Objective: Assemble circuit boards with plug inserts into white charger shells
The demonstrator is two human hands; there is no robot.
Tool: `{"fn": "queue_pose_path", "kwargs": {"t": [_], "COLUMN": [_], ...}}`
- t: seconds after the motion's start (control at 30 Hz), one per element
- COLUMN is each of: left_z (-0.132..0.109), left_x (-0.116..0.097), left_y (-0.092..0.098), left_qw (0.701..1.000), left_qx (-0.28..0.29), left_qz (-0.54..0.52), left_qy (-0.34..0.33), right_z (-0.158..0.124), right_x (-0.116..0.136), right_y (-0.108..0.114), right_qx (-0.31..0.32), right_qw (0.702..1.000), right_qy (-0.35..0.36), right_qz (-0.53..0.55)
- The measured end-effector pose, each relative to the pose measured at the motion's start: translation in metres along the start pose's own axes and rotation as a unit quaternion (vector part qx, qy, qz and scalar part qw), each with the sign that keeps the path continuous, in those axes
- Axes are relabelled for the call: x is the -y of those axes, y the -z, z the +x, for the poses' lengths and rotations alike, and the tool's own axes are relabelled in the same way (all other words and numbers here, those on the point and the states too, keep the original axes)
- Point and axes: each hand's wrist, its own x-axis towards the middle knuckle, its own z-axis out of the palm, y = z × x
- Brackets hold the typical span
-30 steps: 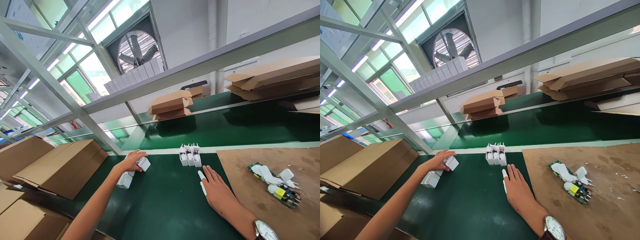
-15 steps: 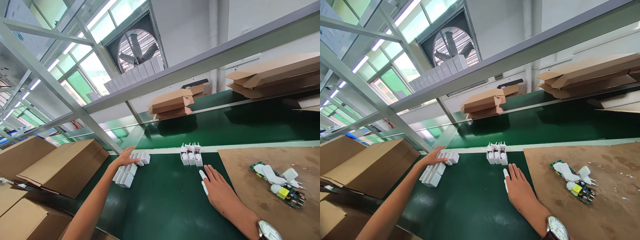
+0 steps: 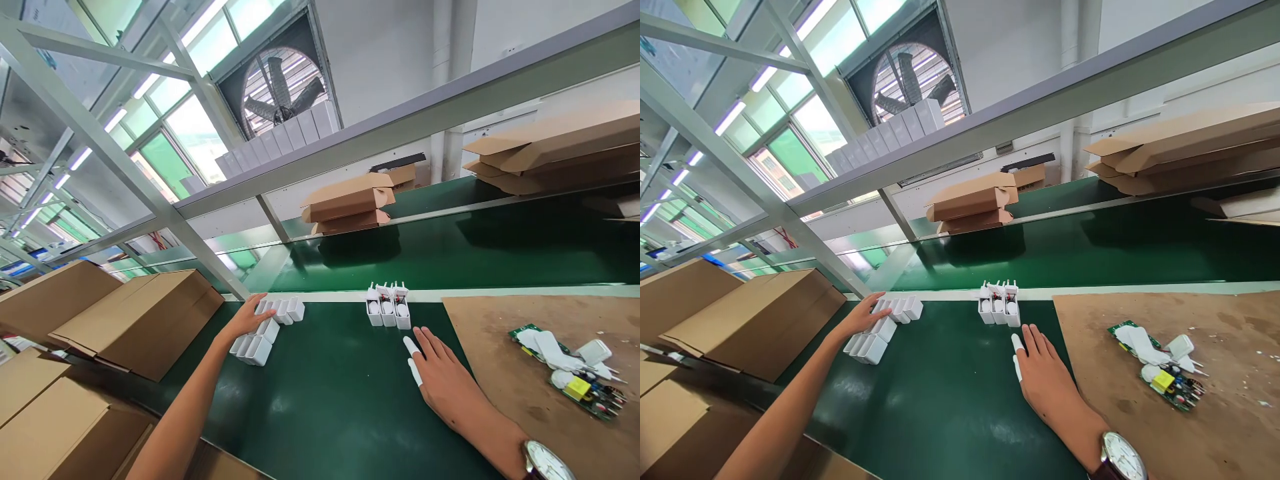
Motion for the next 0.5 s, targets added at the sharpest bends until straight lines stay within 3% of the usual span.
{"fn": "queue_pose_path", "kwargs": {"t": [0.17, 0.5], "left_z": [-0.023, -0.071], "left_x": [0.010, 0.014], "left_y": [0.012, 0.005], "left_qw": [0.994, 0.986], "left_qx": [-0.051, -0.019], "left_qz": [-0.038, -0.106], "left_qy": [0.088, 0.131], "right_z": [-0.004, -0.009], "right_x": [-0.003, -0.009], "right_y": [-0.007, -0.013], "right_qx": [0.000, 0.007], "right_qw": [1.000, 0.999], "right_qy": [0.011, 0.020], "right_qz": [0.008, 0.037]}}
